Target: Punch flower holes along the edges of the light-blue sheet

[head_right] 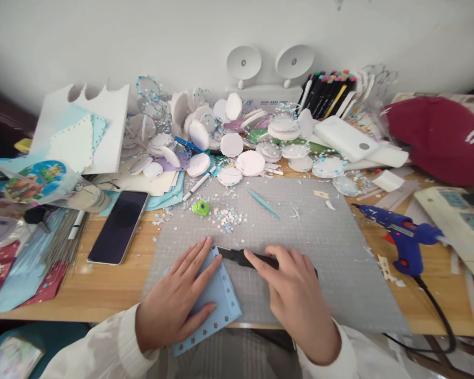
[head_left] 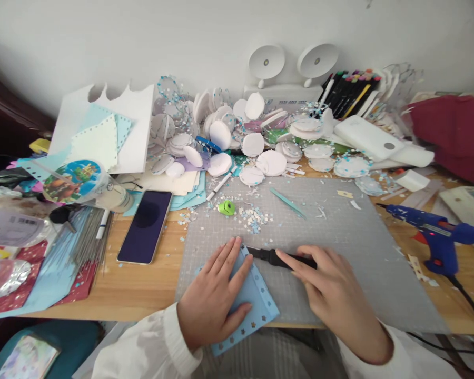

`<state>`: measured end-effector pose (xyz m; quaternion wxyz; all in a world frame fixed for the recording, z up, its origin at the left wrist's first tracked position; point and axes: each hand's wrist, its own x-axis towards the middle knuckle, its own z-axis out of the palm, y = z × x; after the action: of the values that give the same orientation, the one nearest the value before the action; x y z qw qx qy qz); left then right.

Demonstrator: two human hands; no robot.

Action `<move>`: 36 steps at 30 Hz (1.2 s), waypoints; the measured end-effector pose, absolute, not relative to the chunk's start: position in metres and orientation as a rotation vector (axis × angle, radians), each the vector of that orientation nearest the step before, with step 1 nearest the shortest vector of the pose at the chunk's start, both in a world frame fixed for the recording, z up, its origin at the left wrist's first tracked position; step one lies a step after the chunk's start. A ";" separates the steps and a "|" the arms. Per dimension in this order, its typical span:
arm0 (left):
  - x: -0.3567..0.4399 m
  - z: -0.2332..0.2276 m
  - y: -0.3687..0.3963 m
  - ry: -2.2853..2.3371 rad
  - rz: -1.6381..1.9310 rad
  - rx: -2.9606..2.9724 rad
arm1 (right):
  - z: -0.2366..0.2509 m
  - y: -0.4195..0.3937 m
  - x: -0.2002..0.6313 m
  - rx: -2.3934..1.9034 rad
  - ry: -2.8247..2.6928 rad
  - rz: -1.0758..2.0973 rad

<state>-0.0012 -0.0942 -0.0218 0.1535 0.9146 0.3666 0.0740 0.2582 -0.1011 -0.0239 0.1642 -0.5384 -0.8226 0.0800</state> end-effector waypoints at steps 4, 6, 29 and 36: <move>-0.002 -0.021 -0.095 1.085 0.218 2.624 | -0.024 -0.098 0.254 -1.538 -2.345 0.182; -0.002 -0.021 -0.096 1.078 0.230 2.623 | -0.025 -0.097 0.253 -1.538 -2.338 0.160; -0.003 -0.022 -0.095 1.040 0.137 2.597 | -0.032 -0.097 0.248 -1.567 -2.302 0.080; -0.002 -0.022 -0.095 1.031 0.223 2.662 | -0.029 -0.100 0.271 -1.459 -2.343 0.009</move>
<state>-0.0016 -0.0949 -0.0224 0.1389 0.9207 0.3565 0.0773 0.2712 -0.0999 -0.0291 0.1898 -0.5190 -0.8334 0.0030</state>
